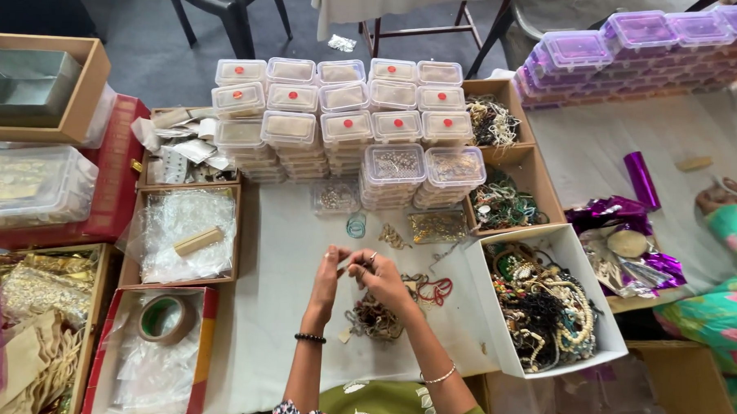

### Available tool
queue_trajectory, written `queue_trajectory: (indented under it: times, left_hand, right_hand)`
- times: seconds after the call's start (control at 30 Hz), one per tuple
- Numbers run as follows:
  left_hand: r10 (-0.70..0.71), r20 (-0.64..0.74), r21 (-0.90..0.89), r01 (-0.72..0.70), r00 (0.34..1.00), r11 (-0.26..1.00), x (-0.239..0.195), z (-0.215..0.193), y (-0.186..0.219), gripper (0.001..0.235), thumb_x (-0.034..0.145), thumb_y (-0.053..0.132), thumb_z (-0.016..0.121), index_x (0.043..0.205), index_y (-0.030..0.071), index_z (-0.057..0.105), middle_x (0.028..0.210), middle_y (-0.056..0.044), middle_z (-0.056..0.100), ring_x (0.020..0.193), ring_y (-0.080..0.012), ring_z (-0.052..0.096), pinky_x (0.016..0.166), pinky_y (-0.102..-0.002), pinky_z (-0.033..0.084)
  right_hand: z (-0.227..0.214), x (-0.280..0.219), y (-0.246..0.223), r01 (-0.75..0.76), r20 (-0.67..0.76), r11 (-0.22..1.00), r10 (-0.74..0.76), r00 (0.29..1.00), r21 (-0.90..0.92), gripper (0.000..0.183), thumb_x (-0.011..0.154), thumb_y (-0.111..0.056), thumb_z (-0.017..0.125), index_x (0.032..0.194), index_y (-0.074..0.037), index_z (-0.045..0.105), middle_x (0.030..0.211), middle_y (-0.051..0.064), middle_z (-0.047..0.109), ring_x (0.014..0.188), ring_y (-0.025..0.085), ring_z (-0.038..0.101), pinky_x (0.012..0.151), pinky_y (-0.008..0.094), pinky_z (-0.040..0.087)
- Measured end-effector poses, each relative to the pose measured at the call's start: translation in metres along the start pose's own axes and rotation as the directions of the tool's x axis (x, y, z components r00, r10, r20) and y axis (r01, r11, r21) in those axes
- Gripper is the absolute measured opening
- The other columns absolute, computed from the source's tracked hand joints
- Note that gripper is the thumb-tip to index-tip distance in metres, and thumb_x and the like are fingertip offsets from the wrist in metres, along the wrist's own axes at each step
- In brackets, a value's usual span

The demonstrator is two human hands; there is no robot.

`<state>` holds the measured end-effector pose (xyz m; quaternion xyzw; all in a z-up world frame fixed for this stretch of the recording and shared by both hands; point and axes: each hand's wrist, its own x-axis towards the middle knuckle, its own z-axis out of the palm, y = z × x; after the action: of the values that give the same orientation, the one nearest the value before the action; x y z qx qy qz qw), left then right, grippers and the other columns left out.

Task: The person sorts through a pile of tangled jewelry and hair accessories on a table, separating items by hand. They handle various necklaces, bracelets, and hair ties, picking them up and placing them into different piles or containers.

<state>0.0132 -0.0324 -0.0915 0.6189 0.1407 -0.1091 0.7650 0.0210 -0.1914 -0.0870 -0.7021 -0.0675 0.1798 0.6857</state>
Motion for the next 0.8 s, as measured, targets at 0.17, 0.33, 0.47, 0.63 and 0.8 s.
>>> queue_trajectory:
  times: [0.17, 0.33, 0.47, 0.63, 0.8]
  left_hand:
    - [-0.056, 0.520, -0.108, 0.130, 0.852, 0.986, -0.014, 0.021, 0.019, 0.069, 0.103, 0.062, 0.027, 0.105, 0.005, 0.066, 0.085, 0.001, 0.070, 0.082, -0.0089, 0.064, 0.081, -0.025, 0.052]
    - [0.125, 0.585, 0.032, -0.176, 0.802, 0.984, -0.032, 0.007, 0.045, 0.028, 0.107, 0.032, 0.059, 0.108, 0.007, 0.073, 0.074, 0.011, 0.044, 0.070, -0.0028, 0.038, 0.063, -0.020, 0.035]
    - [0.073, 0.512, 0.150, -0.173, 0.856, 0.973, -0.032, -0.014, 0.044, 0.026, 0.103, 0.032, 0.061, 0.104, 0.012, 0.078, 0.072, 0.011, 0.043, 0.069, -0.0040, 0.037, 0.062, -0.021, 0.032]
    - [0.001, 0.339, 0.341, -0.123, 0.941, 0.932, -0.024, -0.050, 0.025, 0.023, 0.095, 0.028, 0.067, 0.105, 0.014, 0.081, 0.079, 0.007, 0.069, 0.074, -0.0031, 0.056, 0.062, -0.022, 0.041]
    - [-0.055, 0.264, 0.388, -0.054, 0.963, 0.920, -0.014, -0.079, 0.002, 0.018, 0.093, 0.021, 0.074, 0.103, 0.010, 0.084, 0.077, 0.005, 0.071, 0.070, -0.0042, 0.052, 0.060, -0.023, 0.041]
  right_hand:
    - [-0.027, -0.018, -0.086, 0.219, -0.132, 0.935, -0.188, 0.973, 0.280, 0.006, 0.101, -0.009, 0.062, 0.103, -0.010, 0.068, 0.081, 0.000, 0.067, 0.063, 0.003, 0.055, 0.053, 0.019, 0.045]
    - [-0.071, -0.032, -0.154, 0.513, -0.449, 0.714, -0.304, 0.840, 0.476, 0.007, 0.099, -0.008, 0.064, 0.098, -0.013, 0.068, 0.083, 0.000, 0.068, 0.060, 0.004, 0.054, 0.053, 0.018, 0.048]
    - [-0.096, -0.050, -0.169, 0.648, -0.604, 0.617, -0.326, 0.727, 0.447, 0.003, 0.100, -0.011, 0.071, 0.098, -0.013, 0.071, 0.081, 0.001, 0.067, 0.061, 0.005, 0.054, 0.052, 0.019, 0.048]
    - [-0.134, -0.076, -0.156, 0.791, -0.737, 0.446, -0.342, 0.584, 0.420, 0.003, 0.099, -0.013, 0.074, 0.099, -0.012, 0.071, 0.085, 0.001, 0.068, 0.062, 0.004, 0.052, 0.051, 0.019, 0.044]
    - [-0.175, -0.088, -0.117, 0.822, -0.776, 0.354, -0.305, 0.552, 0.445, 0.006, 0.101, -0.009, 0.074, 0.100, -0.012, 0.068, 0.091, 0.000, 0.067, 0.064, 0.004, 0.050, 0.054, 0.018, 0.039]
